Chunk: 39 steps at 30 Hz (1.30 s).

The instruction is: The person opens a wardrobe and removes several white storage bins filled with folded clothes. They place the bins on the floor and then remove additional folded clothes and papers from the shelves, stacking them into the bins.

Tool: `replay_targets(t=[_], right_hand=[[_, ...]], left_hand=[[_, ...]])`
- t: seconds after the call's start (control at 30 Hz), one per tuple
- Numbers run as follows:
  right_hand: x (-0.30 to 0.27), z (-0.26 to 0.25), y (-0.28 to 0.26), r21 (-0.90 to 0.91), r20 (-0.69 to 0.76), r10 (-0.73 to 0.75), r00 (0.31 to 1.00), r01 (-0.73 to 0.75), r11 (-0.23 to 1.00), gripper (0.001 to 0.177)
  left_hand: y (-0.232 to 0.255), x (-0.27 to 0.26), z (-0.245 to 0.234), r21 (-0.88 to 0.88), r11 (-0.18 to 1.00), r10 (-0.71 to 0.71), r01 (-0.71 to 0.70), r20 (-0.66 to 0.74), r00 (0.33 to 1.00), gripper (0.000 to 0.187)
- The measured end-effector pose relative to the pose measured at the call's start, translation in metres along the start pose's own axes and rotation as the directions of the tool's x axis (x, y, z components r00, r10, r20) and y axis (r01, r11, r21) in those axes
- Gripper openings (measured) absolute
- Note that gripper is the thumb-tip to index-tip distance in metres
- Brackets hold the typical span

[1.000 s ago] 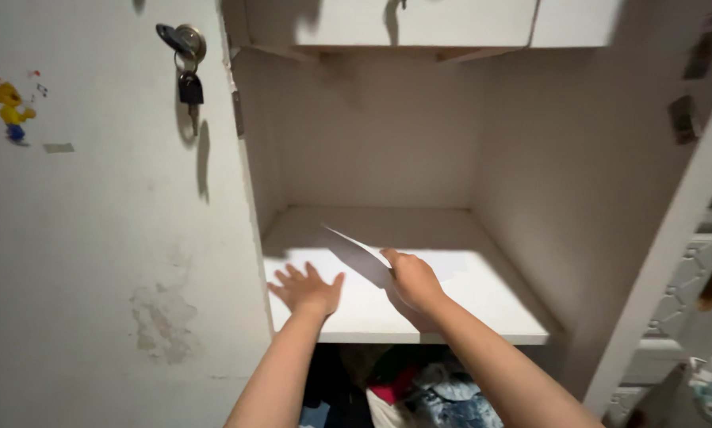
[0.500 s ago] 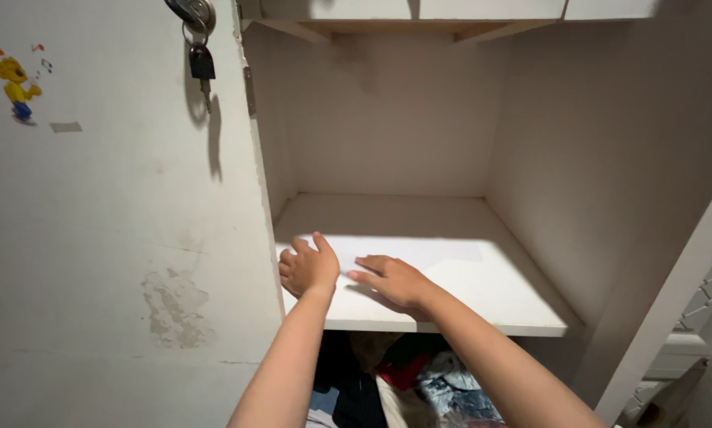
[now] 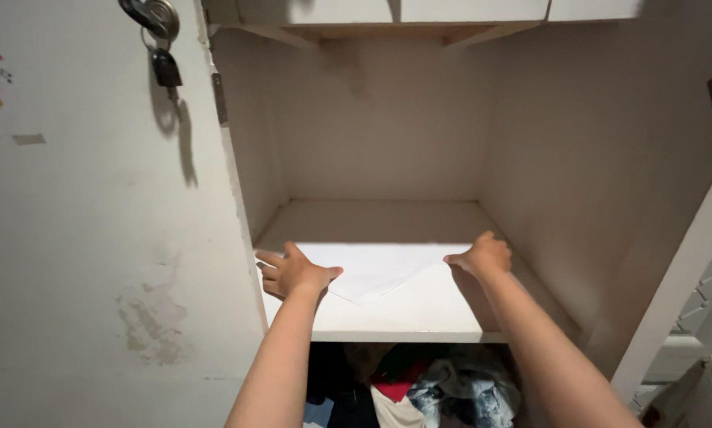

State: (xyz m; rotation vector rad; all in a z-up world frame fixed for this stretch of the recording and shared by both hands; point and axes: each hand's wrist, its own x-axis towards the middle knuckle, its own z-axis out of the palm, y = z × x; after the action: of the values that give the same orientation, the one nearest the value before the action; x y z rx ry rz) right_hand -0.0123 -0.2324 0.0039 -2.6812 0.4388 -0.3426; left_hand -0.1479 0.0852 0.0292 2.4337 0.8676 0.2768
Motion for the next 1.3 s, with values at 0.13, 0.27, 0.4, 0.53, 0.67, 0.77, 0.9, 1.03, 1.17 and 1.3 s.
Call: replay_targets(t=[0.13,0.27,0.4,0.53,0.67,0.77,0.9,1.03,1.17,1.3], right_hand=[[0.015,0.003,-0.012,-0.016,0.029,0.019,0.999,-0.019,1.0,0.108],[0.026,0.013,-0.016,-0.039,0.03,-0.012,0.999,0.013,0.999,0.106],[0.026,0.016,-0.023,-0.085,0.05,-0.009,0.999,0.013,0.996,0.101],[0.022,0.012,-0.029,-0.065,0.065,0.007,0.998,-0.002,0.998,0.115],[0.02,0.006,-0.034,-0.049,0.08,0.01,0.997,-0.006,0.999,0.116],[0.014,0.002,-0.036,0.106,0.106,0.029,0.994,-0.04,0.994,0.114],[0.012,0.009,-0.03,0.472,0.205,0.038,0.978,-0.133,0.871,0.072],[0.028,0.017,-0.001,0.632,0.204,-0.122,0.971,-0.035,0.775,0.05],[0.019,0.002,0.035,0.824,0.213,-0.158,0.964,-0.09,0.559,0.046],[0.002,-0.011,0.069,0.905,0.19,-0.146,0.971,-0.116,0.409,0.04]], left_hand=[[0.009,0.0,-0.002,-0.081,0.997,0.011,-0.009,0.018,1.0,0.118],[0.016,0.006,0.008,-0.129,0.99,0.055,-0.053,0.013,0.998,0.125],[0.026,0.012,0.033,-0.409,0.903,0.139,-0.134,-0.018,0.99,0.105],[0.041,0.008,0.064,-0.505,0.803,0.316,-0.316,-0.089,0.945,0.098],[0.051,0.006,0.083,-0.557,0.692,0.445,-0.459,-0.173,0.879,0.093],[0.056,0.007,0.085,-0.589,0.741,0.369,-0.322,-0.043,0.928,0.093],[0.057,0.011,0.086,-0.66,0.69,0.344,-0.297,-0.062,0.937,0.094],[0.047,0.009,0.079,-0.717,0.625,0.378,-0.309,-0.069,0.923,0.077],[0.036,-0.005,0.064,-0.808,0.545,0.39,-0.225,0.006,0.921,0.052],[0.021,-0.029,0.042,-0.943,0.286,0.524,-0.171,0.004,0.852,0.042]])
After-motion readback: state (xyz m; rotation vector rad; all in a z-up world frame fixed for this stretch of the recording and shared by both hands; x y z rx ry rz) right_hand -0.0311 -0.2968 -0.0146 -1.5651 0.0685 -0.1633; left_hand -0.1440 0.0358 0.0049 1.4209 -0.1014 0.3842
